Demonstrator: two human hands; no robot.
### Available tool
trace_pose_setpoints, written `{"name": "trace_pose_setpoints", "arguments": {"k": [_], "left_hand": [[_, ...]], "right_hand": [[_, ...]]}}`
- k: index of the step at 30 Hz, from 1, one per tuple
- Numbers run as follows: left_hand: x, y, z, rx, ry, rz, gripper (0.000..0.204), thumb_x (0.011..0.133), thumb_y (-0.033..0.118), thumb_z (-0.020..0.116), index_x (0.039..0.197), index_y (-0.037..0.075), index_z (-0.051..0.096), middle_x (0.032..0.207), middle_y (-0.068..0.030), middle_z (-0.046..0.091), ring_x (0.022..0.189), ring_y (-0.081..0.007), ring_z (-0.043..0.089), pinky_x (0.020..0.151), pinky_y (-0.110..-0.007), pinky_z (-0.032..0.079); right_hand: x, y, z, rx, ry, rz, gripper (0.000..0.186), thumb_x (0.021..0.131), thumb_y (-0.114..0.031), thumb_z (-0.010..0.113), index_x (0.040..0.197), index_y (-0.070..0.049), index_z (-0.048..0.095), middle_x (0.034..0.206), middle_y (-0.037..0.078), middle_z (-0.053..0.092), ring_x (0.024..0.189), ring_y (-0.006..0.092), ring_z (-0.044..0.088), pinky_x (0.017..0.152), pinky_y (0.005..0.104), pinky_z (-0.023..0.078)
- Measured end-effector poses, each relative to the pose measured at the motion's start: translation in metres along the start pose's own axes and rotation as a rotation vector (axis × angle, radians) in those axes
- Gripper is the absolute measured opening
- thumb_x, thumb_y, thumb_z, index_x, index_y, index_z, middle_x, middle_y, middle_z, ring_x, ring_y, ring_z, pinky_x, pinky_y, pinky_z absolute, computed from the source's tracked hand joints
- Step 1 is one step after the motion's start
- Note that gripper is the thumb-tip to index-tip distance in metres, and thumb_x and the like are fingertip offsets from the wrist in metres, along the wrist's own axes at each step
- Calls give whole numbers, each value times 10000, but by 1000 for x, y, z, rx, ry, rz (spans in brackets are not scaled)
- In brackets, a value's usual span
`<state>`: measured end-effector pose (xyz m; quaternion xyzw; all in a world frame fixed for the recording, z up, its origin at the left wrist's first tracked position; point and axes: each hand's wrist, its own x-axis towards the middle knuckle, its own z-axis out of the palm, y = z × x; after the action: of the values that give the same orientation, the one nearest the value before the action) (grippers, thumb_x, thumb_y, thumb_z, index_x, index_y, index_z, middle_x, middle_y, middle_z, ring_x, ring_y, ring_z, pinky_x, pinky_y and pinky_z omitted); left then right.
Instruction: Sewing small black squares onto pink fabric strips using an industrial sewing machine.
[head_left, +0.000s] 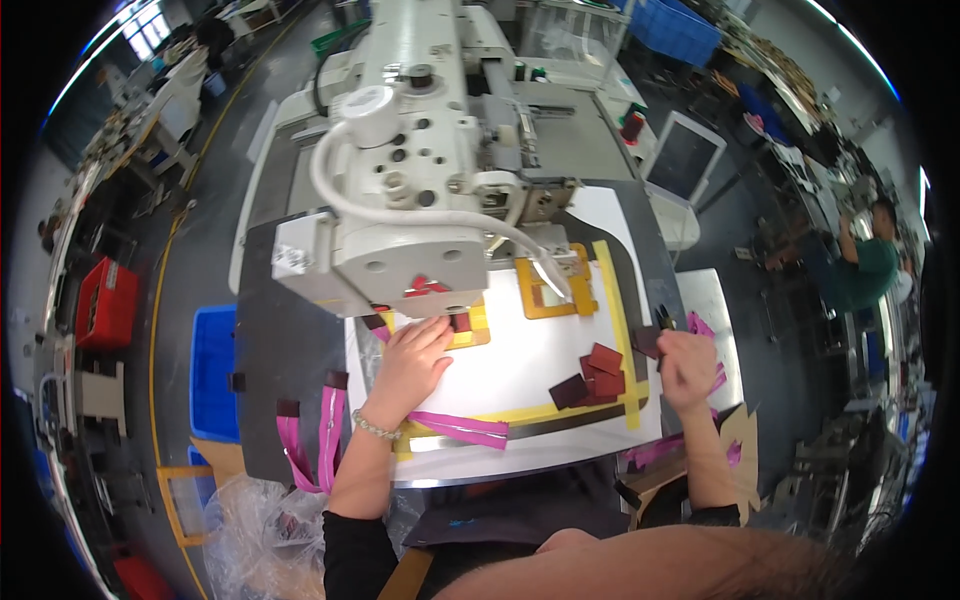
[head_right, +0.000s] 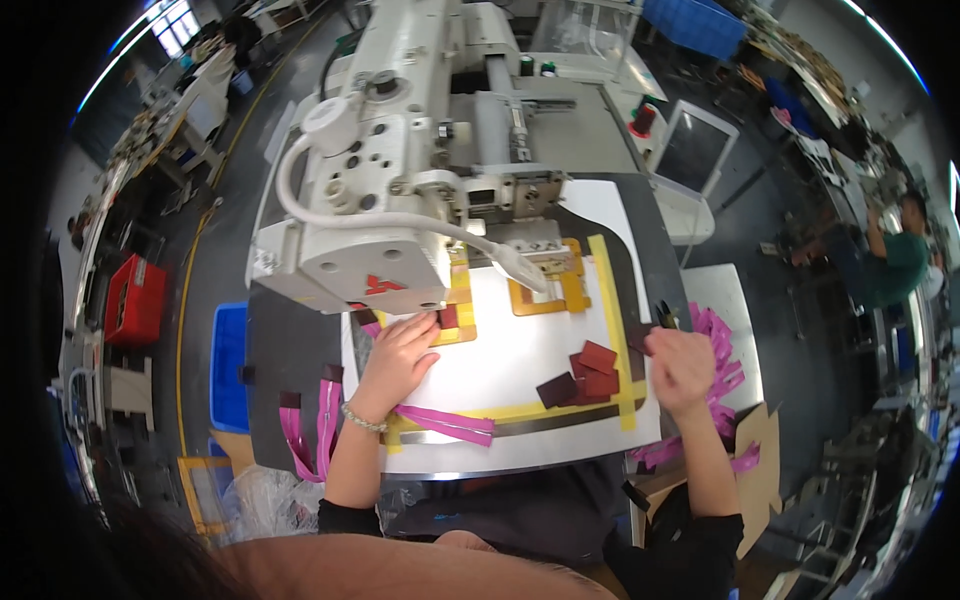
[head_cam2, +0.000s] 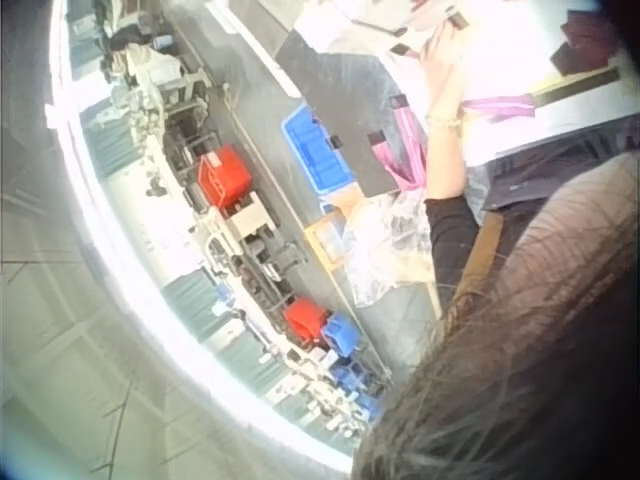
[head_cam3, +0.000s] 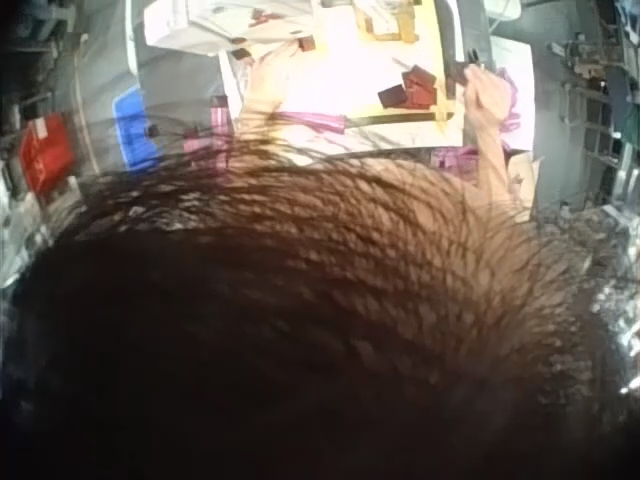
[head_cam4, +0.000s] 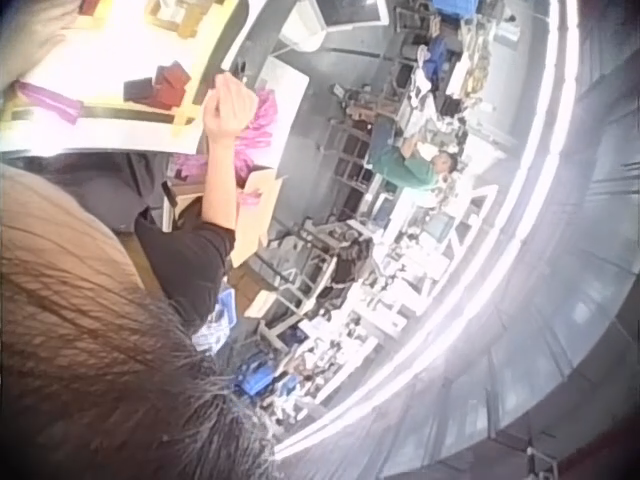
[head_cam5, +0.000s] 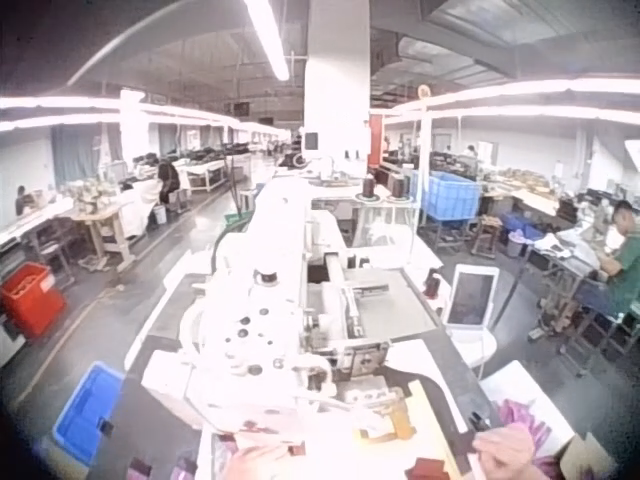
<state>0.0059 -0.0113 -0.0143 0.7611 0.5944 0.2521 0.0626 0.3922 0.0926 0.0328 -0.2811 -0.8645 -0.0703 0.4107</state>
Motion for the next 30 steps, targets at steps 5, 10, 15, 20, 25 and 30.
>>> {"name": "trace_pose_setpoints", "arguments": {"k": [5, 10, 15, 20, 25, 30], "left_hand": [[-17, 23, -14, 97, -169, -130, 642, 748, 199, 708, 1316, -6, 490, 1385, -193, 463, 1278, -314, 436, 1072, -469, 312], [-49, 51, -38, 363, -316, -374, 917, 657, 99, 630, 1485, 66, 237, 1532, -180, 223, 1430, -332, 189, 1117, -595, 111], [-101, 39, -77, 461, -323, -703, 1056, 606, 75, 665, 1522, 132, 144, 1569, -124, 159, 1447, -303, 163, 1133, -569, 72], [-125, -16, -99, 756, -240, -1000, 1155, 626, 84, 779, 1536, 205, 79, 1578, -93, 141, 1432, -278, 208, 1128, -546, 156], [-112, -10, -108, 980, -302, -1104, 1128, 647, 236, 813, 1530, 175, 114, 1508, -211, 264, 1372, -404, 290, 1124, -480, 265], [-120, -7, -105, 841, -205, -783, 1013, 706, 315, 765, 1520, 162, 182, 1490, -212, 307, 1336, -411, 348, 1106, -508, 285]], "right_hand": [[-124, 46, -99, -432, 133, 498, 134, 824, 8, 606, 940, 10, 673, 929, 145, 675, 846, 308, 636, 747, 374, 485], [-249, 42, -145, -612, 33, 845, 118, 867, -64, 596, 929, 10, 662, 946, 144, 664, 877, 318, 629, 794, 382, 490], [-324, 34, -121, -590, -88, 1062, 122, 853, -108, 609, 831, 10, 629, 954, 165, 643, 890, 357, 614, 791, 409, 487], [-333, 45, -84, -539, -170, 1038, 84, 794, -86, 632, 828, -14, 657, 909, 132, 638, 892, 338, 607, 775, 414, 481], [-335, 70, -34, -407, -229, 1140, 183, 791, -169, 655, 898, -20, 658, 945, 139, 635, 924, 329, 603, 808, 406, 476], [-350, 106, 12, -470, -174, 1651, 513, 783, -443, 676, 1124, -66, 613, 1093, 154, 609, 1041, 317, 583, 865, 467, 451]]}}
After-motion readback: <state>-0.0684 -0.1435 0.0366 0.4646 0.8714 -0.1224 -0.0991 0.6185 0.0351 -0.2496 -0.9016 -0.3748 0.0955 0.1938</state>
